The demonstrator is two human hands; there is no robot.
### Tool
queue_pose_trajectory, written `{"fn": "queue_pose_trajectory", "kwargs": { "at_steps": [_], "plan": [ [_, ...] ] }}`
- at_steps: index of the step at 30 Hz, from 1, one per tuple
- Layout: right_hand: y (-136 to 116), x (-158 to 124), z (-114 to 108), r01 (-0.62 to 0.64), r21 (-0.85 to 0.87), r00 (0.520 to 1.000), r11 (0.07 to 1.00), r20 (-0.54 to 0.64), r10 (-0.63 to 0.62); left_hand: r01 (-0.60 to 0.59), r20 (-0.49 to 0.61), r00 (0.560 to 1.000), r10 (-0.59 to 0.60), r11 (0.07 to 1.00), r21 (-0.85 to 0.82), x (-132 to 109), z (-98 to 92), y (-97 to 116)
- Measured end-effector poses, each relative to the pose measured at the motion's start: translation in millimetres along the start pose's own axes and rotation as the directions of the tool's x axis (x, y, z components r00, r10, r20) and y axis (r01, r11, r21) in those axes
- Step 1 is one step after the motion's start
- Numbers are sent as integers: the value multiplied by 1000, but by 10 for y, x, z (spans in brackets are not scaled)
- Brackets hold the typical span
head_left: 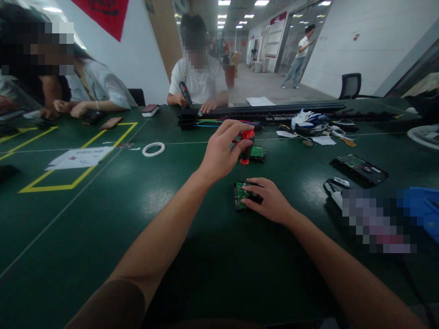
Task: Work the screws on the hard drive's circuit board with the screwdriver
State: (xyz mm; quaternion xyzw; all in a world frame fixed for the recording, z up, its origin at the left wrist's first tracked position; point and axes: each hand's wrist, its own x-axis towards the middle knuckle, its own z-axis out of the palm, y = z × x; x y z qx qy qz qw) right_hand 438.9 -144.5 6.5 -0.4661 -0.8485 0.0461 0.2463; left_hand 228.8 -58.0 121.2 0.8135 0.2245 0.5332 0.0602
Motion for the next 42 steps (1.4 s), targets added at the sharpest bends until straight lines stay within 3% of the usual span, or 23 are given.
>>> {"fn": "queue_pose_trajectory", "kwargs": {
  "at_steps": [7, 11, 22, 26, 35, 42],
  "plan": [
    [-2, 5, -5, 6, 12, 1000, 1000, -9, -6, 76, 80, 995, -62, 980, -185, -16, 19, 8],
    [0, 4, -4, 7, 10, 1000, 1000, -5, -7, 106, 64, 994, -93, 962, -253, -33, 64, 0],
    [-16, 10, -14, 1, 18, 1000, 1000, 0, -1, 24, 34, 999, -24, 1000, -4, 7, -26, 9],
    [-16, 10, -22, 0, 17, 1000, 1000, 5, 0, 14, 82, 997, -11, 999, -41, 2, -27, 7],
    [-20, 11, -25, -3, 13, 1000, 1000, 12, 3, 154, 95, 986, -134, 959, -236, -50, 50, 14],
    [-19, 5, -19, 3, 26, 1000, 1000, -8, -3, 80, 79, 994, -73, 992, -97, -28, 18, -9]
  ]
}}
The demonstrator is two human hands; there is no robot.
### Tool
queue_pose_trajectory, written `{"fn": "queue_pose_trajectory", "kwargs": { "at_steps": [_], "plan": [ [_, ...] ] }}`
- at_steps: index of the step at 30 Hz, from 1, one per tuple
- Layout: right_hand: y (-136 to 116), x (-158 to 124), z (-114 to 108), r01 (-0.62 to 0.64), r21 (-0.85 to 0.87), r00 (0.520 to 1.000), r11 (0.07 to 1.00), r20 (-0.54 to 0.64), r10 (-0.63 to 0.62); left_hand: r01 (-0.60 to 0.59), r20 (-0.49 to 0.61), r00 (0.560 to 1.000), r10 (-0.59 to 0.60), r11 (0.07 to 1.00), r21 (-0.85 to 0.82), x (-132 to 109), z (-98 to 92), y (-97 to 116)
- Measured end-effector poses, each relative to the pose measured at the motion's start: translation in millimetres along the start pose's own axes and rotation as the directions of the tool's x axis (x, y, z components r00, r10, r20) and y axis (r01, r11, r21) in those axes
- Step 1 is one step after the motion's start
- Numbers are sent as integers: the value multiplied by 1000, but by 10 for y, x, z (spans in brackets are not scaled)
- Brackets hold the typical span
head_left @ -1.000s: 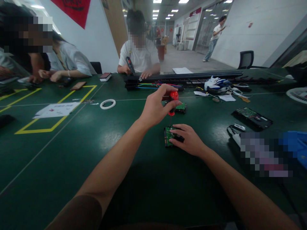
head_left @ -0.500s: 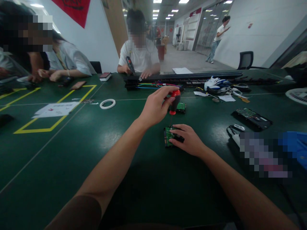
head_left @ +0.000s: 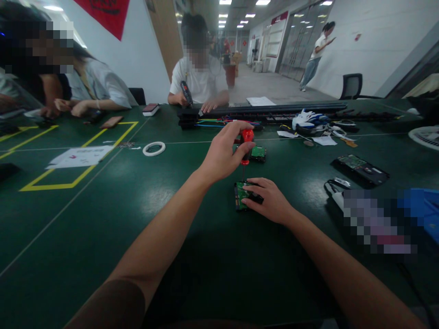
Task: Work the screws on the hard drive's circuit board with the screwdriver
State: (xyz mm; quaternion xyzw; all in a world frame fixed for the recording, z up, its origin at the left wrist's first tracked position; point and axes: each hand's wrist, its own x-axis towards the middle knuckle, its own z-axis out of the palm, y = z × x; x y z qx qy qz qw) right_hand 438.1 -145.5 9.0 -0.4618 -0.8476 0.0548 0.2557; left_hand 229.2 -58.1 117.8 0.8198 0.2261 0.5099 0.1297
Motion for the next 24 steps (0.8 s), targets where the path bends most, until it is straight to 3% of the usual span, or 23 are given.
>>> {"fn": "queue_pose_trajectory", "kwargs": {
  "at_steps": [6, 11, 19, 24],
  "plan": [
    [3, 2, 4, -3, -8, 1000, 1000, -1, 3, -58, 6, 998, 58, 992, 110, 37, -52, 46],
    [-8, 7, -11, 2, -5, 1000, 1000, 3, -2, -61, 43, 997, 59, 997, 45, 28, -44, 21],
    [-5, 5, -14, 0, -4, 1000, 1000, 4, 0, 79, 18, 997, -77, 987, -138, -28, 45, -5],
    [-1, 6, -5, -6, -9, 1000, 1000, 11, 6, 52, 6, 999, -51, 993, -102, -16, 24, -18]
  ]
}}
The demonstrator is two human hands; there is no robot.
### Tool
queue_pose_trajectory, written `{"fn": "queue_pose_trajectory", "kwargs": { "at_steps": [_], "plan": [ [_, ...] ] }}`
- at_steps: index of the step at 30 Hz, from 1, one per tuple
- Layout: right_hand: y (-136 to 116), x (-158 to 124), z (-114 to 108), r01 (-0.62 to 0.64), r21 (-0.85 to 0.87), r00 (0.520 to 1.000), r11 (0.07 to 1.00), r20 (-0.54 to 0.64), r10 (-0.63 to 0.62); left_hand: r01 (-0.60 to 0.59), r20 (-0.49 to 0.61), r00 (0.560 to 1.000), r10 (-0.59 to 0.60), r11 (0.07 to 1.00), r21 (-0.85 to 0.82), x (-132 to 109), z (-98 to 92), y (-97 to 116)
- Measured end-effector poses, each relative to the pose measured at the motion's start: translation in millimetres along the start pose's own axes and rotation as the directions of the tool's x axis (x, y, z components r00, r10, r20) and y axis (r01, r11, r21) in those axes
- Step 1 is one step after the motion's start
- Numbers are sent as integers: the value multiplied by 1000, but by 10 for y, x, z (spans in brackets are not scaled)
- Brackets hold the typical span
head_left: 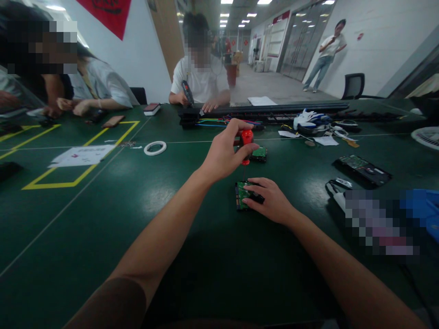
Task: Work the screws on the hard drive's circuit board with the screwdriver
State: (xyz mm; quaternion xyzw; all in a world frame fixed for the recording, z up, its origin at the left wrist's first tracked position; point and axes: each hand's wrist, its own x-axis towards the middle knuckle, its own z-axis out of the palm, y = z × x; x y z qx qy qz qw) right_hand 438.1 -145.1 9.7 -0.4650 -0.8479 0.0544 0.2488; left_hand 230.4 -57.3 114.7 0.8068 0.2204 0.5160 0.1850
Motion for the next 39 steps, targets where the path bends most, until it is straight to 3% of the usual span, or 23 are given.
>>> {"fn": "queue_pose_trajectory", "kwargs": {
  "at_steps": [5, 10, 19, 28, 39],
  "plan": [
    [1, -3, 7, 1, 5, 1000, 1000, -11, 0, -97, 8, 995, 97, 984, 151, 28, -44, 14],
    [-1, 0, 4, 1, 6, 1000, 1000, -3, -1, -105, -25, 993, 114, 966, 237, 43, -35, -9],
    [-2, -1, 5, 7, 16, 1000, 1000, -14, -7, -53, 37, 998, 48, 990, 129, 19, -34, 37],
    [-4, -4, 2, -4, -2, 1000, 1000, -2, 4, 25, -1, 1000, -26, 1000, -16, 1, 12, 3],
    [-8, 10, 0, -29, -3, 1000, 1000, 12, 29, -67, -28, 997, 75, 974, 218, 26, -44, -4]
  ]
}}
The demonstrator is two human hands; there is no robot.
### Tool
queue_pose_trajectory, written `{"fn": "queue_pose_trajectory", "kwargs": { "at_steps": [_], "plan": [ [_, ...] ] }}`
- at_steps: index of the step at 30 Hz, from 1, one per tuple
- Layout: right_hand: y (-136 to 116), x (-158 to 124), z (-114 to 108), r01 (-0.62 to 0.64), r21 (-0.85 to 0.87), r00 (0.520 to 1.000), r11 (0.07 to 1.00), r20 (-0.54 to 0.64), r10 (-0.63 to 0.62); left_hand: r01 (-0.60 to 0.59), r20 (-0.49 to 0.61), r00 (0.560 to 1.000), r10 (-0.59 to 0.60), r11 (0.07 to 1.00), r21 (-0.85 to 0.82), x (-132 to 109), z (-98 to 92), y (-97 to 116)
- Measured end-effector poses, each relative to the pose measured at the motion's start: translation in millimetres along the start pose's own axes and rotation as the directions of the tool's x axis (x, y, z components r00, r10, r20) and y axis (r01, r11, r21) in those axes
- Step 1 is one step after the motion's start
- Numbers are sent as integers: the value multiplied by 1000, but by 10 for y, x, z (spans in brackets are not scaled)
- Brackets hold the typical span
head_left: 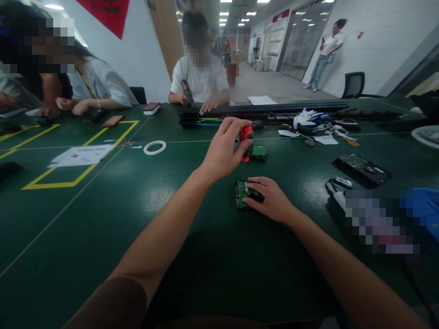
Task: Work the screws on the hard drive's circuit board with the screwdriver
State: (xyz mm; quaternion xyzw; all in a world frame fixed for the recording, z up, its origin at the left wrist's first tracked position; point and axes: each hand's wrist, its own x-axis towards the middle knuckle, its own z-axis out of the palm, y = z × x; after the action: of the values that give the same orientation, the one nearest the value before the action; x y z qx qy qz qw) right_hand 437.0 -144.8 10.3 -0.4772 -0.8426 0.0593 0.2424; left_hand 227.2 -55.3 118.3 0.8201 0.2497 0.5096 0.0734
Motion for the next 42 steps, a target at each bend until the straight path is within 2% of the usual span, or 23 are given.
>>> {"fn": "queue_pose_trajectory", "kwargs": {
  "at_steps": [17, 23, 34, 42],
  "plan": [
    [-30, 12, -11, -35, 31, 999, 999, 6, 35, -76, 94, 993, 78, 997, -22, 0, -16, 28],
    [-45, 16, -22, -63, 37, 998, 997, 20, 63, -51, 80, 995, 54, 998, -45, -11, -9, 21],
    [-51, 20, -31, -68, 39, 997, 997, 29, 67, 49, -16, 999, -52, 990, -135, -16, 10, 28],
    [-48, 11, -34, -83, 61, 996, 995, 24, 82, 25, -35, 999, -29, 993, -115, -12, 9, 17]
  ]
}}
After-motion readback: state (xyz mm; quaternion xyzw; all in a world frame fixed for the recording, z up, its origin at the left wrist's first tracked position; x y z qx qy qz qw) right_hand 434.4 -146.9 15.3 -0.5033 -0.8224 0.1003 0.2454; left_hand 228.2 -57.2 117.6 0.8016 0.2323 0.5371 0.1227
